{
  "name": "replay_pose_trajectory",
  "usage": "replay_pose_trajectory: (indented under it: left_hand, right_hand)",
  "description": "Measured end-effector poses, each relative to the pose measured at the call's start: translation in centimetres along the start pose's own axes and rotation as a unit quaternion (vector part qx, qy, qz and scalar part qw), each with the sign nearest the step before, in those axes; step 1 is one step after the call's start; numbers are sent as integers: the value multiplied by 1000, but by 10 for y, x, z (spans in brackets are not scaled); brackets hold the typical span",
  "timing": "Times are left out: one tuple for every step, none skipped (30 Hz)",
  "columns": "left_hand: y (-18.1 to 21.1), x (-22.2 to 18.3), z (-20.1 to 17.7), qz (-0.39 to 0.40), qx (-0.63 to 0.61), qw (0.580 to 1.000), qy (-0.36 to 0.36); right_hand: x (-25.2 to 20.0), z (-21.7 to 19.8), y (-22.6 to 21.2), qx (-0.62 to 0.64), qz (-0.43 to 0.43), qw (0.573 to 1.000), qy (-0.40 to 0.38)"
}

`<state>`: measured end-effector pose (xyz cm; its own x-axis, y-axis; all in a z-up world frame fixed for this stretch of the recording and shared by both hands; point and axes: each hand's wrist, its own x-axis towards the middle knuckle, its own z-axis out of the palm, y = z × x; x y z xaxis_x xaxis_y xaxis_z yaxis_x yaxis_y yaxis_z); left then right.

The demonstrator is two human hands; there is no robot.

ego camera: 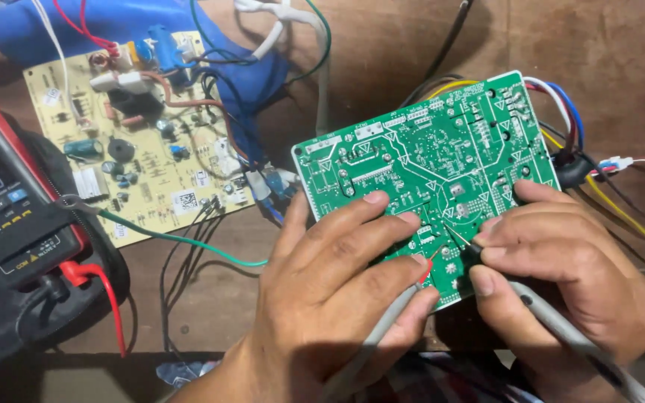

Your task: The person is using a digital multimeter to test various points on a green printed circuit board (PCB) to diagnose issues.

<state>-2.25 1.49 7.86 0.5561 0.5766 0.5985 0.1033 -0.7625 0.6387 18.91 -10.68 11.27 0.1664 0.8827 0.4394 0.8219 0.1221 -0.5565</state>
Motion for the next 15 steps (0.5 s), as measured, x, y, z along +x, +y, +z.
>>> replay_pose_trajectory:
  left_hand:
    - [2,2,-2,0,2,1000,-2]
    - [4,4,-5,-6,-8,1000,-4]
    - [7,5,-8,-12,-17,1000,-6]
    - [7,5,-7,-11,-16,1000,-7]
    - [7,5,-7,-12,-17,1000,-6]
    - [7,4,-7,-13,-19,1000,-4]
    - [5,3,-7,-12,-17,1000,-4]
    - [5,2,-7,-11,-19,1000,-2]
    - [4,1,-6,-10,-20,1000,-1]
    - [5,1,-6,-12,-19,1000,0]
    - [5,1,-5,-13,-9,1000,6]
    - [5,1,-4,-14,0,1000,11]
    - [5,0,-4,-16,1,1000,11]
    - [4,0,-3,-13,7,1000,12]
    - [3,-1,-2,-9,14,1000,12]
  right_hand:
    - [-1,-2,3,2,0,1000,1]
    - [-2,-4,6,3,-6,1000,-10]
    - [-3,-6,8,4,-13,1000,-21]
    - [-3,-7,10,5,-13,1000,-18]
    - [-4,-7,11,9,-17,1000,-22]
    - [-4,-8,13,12,-21,999,-26]
    - [-4,-11,14,13,-22,999,-24]
    - [-3,-14,16,13,-32,998,-50]
    - [-3,-17,17,13,-41,996,-75]
    - [-3,-16,17,14,-43,996,-76]
    - [-4,-14,16,18,-40,997,-67]
    - [-5,-13,15,21,-36,997,-57]
    - [-4,-15,14,23,-36,997,-59]
    - [-3,-16,14,17,-38,997,-69]
    - [-2,-17,13,10,-40,996,-78]
